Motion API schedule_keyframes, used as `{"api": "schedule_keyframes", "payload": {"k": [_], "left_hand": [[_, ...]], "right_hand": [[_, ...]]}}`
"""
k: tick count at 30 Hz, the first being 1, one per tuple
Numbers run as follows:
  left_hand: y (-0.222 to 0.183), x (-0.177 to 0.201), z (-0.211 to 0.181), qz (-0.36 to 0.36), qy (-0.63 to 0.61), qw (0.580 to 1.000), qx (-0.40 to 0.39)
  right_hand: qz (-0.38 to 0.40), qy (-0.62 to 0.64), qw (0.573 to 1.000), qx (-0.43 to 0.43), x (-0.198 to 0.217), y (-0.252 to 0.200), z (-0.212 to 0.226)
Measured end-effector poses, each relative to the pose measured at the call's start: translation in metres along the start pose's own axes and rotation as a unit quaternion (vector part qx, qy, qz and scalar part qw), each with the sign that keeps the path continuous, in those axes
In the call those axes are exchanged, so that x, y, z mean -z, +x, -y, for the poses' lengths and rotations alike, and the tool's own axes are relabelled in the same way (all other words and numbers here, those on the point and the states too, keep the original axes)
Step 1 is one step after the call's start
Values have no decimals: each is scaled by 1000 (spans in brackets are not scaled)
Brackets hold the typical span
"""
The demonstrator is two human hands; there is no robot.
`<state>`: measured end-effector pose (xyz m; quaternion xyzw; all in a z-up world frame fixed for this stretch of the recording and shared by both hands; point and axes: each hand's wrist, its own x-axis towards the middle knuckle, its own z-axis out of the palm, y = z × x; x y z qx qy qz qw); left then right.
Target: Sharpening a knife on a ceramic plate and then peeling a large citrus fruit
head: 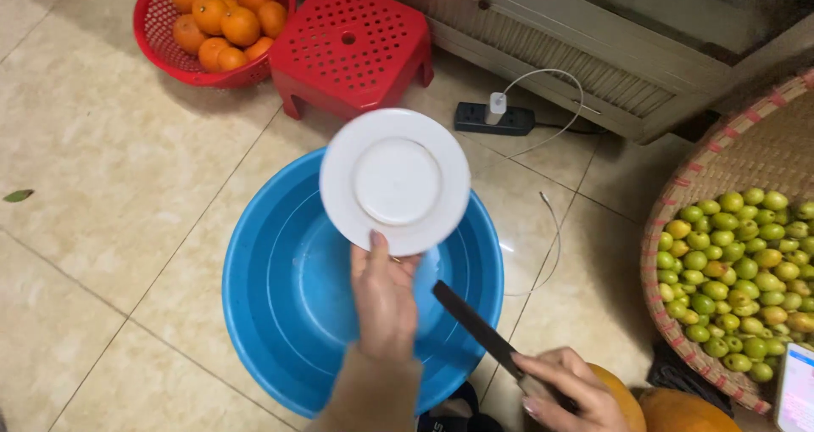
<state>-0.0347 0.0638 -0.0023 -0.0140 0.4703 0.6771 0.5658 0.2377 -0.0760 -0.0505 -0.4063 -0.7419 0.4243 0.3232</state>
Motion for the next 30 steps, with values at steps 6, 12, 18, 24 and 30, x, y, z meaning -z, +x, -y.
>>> {"api": "schedule_keyframes", "payload": {"k": [6,12,18,24,30], "left_hand": [[112,-26,-43,21,210,951,-227],[239,-52,-83,32,588,559,-584],[298,-61,-79,-45,698,247,-671],[316,-57,-77,-27,701,146,-698],[328,-39,-73,-22,714,102,-693]], "right_hand": [[-123,-18,980,-155,42,-37,-4],[-190,-35,963,-187,57,-62,-2],[-140,9,941,-307,104,-127,-33],[-345,148,812,-448,110,-132,-3],[-478,234,729,-431,103,-117,16]]}}
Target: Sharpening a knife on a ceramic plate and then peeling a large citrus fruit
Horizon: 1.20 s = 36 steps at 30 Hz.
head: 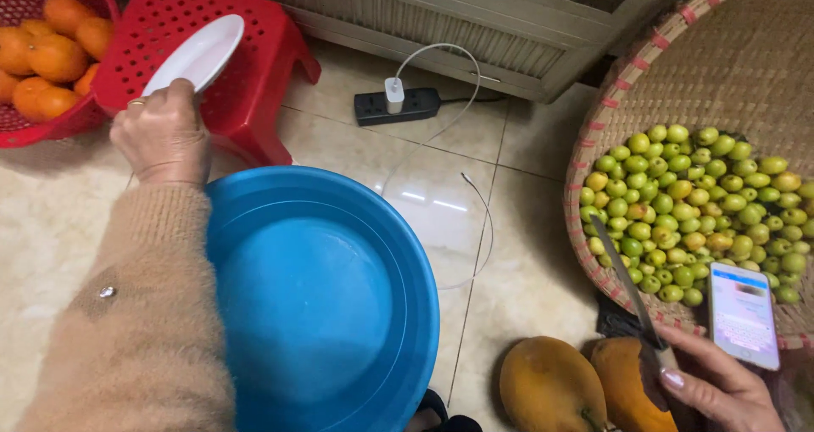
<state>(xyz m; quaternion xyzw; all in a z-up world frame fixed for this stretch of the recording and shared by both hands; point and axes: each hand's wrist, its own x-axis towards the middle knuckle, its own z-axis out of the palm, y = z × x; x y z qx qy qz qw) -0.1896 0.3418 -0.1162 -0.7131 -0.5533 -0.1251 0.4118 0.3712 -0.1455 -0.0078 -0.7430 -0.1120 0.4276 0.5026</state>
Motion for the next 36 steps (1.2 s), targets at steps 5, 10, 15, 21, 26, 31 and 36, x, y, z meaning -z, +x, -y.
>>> {"api": "schedule_keyframes", "payload": {"k": [5,10,15,21,26,31,36], "left_hand": [[-6,2,-4,-40,-7,999,-30],[-19,-2,-11,-31,-49,997,-47],[-26,-11,-19,-49,-75,995,-43],[-39,-18,-24,5,-89,996,-15],[-40,-22,-17,10,-73,995,-60],[-1,95,-36,161,-241,957,-16],[-24,274,-123,247,-623,728,142]], "right_hand": [[82,81,987,113,-19,-10,5],[73,105,987,93,-35,-17,14],[44,101,990,91,-35,-18,14],[98,49,991,70,-26,-19,21],[72,7,995,65,-40,-38,47],[78,6,996,52,-32,-32,34],[-86,-309,947,-14,19,-8,-71]]}}
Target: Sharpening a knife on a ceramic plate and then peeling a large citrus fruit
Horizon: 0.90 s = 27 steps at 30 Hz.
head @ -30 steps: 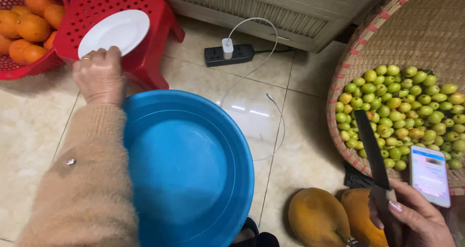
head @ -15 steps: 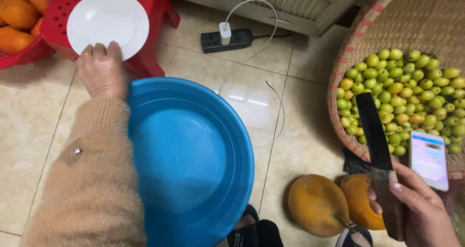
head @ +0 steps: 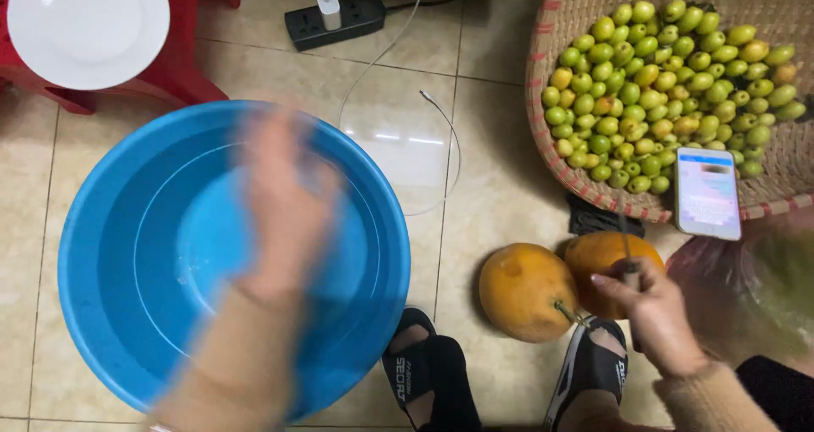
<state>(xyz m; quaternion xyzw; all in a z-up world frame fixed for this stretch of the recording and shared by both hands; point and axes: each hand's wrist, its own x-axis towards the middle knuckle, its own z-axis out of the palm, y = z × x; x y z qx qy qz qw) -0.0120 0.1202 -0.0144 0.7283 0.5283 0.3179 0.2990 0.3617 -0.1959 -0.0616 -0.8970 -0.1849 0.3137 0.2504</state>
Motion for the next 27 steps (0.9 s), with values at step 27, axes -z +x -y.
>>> {"api": "schedule_keyframes", "payload": {"k": [27], "left_hand": [[-194,-141,-33,352,-92,834,415]], "right_hand": [[192,280,931,-137,-73,-56,-12]]}}
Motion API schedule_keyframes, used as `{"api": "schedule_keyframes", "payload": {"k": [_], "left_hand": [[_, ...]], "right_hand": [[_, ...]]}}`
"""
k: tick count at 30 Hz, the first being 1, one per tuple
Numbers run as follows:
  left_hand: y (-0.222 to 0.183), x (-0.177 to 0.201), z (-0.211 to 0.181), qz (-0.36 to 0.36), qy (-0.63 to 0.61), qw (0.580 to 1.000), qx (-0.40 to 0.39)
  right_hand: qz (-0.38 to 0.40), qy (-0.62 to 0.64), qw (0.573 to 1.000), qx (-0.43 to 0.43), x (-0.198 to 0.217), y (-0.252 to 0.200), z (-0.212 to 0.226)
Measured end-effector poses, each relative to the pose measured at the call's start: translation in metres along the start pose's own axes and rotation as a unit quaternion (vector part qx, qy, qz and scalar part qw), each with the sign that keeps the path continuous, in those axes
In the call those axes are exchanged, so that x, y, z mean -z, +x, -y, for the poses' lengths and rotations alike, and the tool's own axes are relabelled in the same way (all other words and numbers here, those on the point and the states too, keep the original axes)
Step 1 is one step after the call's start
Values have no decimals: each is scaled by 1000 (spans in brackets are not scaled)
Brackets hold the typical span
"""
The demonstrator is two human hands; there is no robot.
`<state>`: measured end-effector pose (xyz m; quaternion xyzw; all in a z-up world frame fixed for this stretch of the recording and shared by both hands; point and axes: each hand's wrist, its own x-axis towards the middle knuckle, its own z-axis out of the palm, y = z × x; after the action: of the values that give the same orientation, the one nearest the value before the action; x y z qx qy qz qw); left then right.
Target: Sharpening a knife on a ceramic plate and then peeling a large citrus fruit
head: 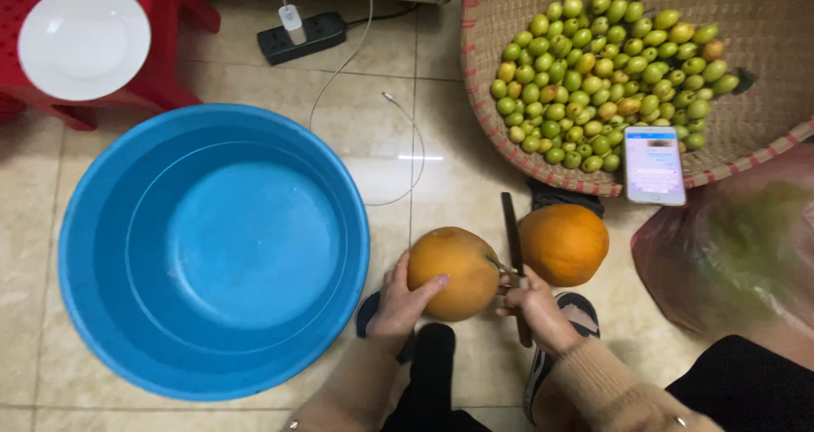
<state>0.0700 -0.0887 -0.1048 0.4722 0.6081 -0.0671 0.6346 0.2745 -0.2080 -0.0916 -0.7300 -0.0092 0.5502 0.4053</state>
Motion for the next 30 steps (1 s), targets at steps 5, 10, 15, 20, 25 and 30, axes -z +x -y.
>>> {"api": "schedule_keyframes", "payload": {"k": [5,10,15,20,25,30], "left_hand": [[-12,20,3,-7,90,996,-25],[-18,6,-13,-44,24,998,-34],[7,-11,-15,-84,31,994,-63],[10,-11,-8,-91,1,993,-76],[14,-11,-5,-90,-21,992,-87],[6,-7,-15,-64,-52,995,-58]], "right_hand": [[21,45,998,43,-15,33,-20],[36,86,993,73,-3,10,12],[63,-301,950,54,-8,-67,51],[48,-300,951,59,11,-63,14],[43,-312,947,59,20,-51,1],[75,-352,930,78,20,-43,-10]]}}
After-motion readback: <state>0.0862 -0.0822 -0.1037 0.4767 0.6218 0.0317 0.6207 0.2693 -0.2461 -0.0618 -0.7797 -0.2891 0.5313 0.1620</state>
